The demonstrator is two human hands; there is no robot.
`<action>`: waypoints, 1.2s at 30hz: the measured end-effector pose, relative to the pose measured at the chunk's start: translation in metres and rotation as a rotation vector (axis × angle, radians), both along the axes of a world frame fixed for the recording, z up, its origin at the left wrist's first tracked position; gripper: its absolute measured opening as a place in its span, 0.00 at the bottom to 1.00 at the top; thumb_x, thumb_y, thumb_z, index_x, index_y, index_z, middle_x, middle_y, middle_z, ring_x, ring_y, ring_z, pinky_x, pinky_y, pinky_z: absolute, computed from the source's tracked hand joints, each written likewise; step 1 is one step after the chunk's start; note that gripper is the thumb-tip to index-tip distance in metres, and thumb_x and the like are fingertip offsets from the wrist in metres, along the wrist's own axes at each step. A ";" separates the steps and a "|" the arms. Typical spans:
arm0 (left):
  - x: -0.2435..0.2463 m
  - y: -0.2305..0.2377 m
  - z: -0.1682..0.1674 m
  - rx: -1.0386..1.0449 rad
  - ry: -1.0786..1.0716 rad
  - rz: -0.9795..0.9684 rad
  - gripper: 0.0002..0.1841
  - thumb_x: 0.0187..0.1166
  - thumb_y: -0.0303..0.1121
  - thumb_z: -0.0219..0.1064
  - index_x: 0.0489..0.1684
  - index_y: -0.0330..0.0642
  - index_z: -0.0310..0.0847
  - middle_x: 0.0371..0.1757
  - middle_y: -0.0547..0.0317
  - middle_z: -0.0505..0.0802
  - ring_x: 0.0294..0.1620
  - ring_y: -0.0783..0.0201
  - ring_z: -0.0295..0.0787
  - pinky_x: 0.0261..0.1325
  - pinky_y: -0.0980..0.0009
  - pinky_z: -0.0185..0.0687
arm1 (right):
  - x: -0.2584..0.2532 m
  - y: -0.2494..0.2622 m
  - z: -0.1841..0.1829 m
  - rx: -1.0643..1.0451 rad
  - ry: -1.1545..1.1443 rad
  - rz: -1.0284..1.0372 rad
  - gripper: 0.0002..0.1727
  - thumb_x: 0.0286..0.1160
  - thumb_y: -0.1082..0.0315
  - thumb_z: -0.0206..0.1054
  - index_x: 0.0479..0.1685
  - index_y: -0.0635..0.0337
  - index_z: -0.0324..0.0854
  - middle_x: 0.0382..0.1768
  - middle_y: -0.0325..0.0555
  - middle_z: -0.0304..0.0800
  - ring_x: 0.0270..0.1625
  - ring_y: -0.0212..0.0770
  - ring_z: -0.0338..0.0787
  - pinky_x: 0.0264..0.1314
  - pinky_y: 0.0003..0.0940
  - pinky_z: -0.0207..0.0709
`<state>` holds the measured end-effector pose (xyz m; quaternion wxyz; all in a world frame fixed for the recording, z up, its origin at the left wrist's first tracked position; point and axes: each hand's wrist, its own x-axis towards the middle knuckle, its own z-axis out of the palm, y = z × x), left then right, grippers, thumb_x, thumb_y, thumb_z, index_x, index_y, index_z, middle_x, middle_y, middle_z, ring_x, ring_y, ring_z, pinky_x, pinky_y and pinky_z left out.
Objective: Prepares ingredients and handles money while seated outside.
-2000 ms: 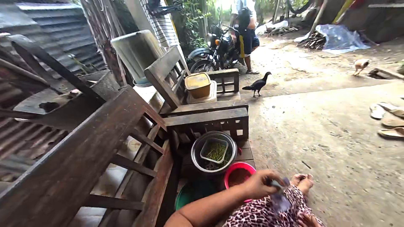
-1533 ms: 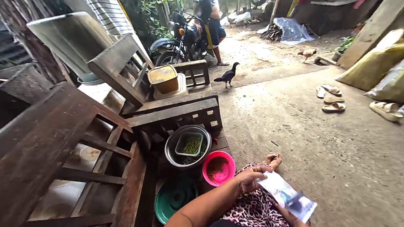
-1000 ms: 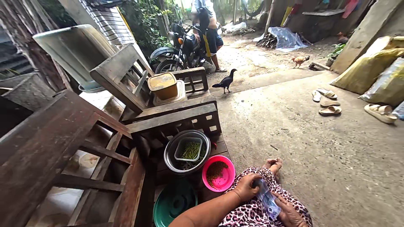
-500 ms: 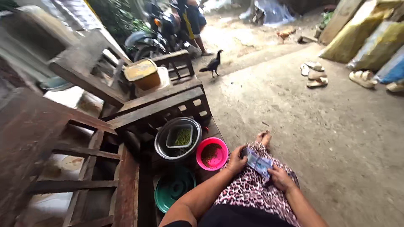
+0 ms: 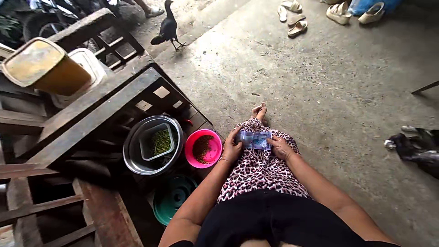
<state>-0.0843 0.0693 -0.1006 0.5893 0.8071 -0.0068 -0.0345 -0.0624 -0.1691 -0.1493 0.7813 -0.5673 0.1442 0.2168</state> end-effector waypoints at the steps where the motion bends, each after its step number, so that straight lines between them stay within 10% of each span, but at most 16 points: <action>1: 0.000 0.001 0.001 0.029 -0.014 -0.011 0.28 0.75 0.17 0.61 0.79 0.38 0.76 0.75 0.44 0.84 0.77 0.56 0.80 0.81 0.59 0.72 | 0.001 0.001 0.000 -0.003 -0.001 -0.009 0.08 0.87 0.73 0.60 0.53 0.68 0.80 0.40 0.46 0.92 0.42 0.37 0.92 0.51 0.37 0.88; 12: 0.000 0.001 0.002 -0.014 0.004 0.048 0.09 0.78 0.23 0.68 0.49 0.33 0.91 0.52 0.48 0.94 0.55 0.63 0.90 0.66 0.64 0.83 | 0.003 0.001 -0.002 -0.323 -0.125 -0.030 0.14 0.91 0.66 0.57 0.43 0.67 0.83 0.33 0.43 0.88 0.36 0.31 0.88 0.45 0.32 0.85; 21: 0.001 -0.002 0.004 -0.152 0.075 0.115 0.14 0.74 0.20 0.72 0.57 0.29 0.84 0.48 0.46 0.93 0.45 0.63 0.92 0.57 0.64 0.88 | -0.003 -0.005 0.035 -0.662 -0.353 -0.003 0.16 0.90 0.66 0.57 0.41 0.69 0.84 0.32 0.45 0.86 0.38 0.31 0.85 0.51 0.34 0.80; 26: -0.004 -0.005 0.005 -0.019 -0.086 0.081 0.35 0.73 0.29 0.73 0.83 0.34 0.66 0.72 0.39 0.82 0.70 0.51 0.82 0.73 0.55 0.79 | -0.011 -0.010 0.078 -0.728 -0.616 0.038 0.14 0.88 0.67 0.59 0.36 0.66 0.83 0.27 0.38 0.84 0.32 0.23 0.83 0.44 0.24 0.80; 32: 0.000 -0.016 0.043 0.242 -0.237 -0.258 0.32 0.74 0.41 0.73 0.79 0.39 0.75 0.77 0.45 0.83 0.87 0.42 0.65 0.90 0.36 0.45 | -0.014 -0.012 0.115 -0.817 -1.014 0.240 0.15 0.86 0.67 0.60 0.41 0.71 0.88 0.43 0.54 0.93 0.48 0.36 0.92 0.59 0.32 0.84; 36: 0.003 -0.018 0.060 -0.049 0.052 -0.375 0.11 0.80 0.29 0.69 0.53 0.32 0.88 0.47 0.51 0.95 0.49 0.69 0.91 0.62 0.66 0.85 | -0.013 -0.011 0.132 -0.810 -1.116 0.259 0.16 0.87 0.66 0.60 0.41 0.70 0.89 0.47 0.54 0.93 0.53 0.37 0.92 0.64 0.31 0.83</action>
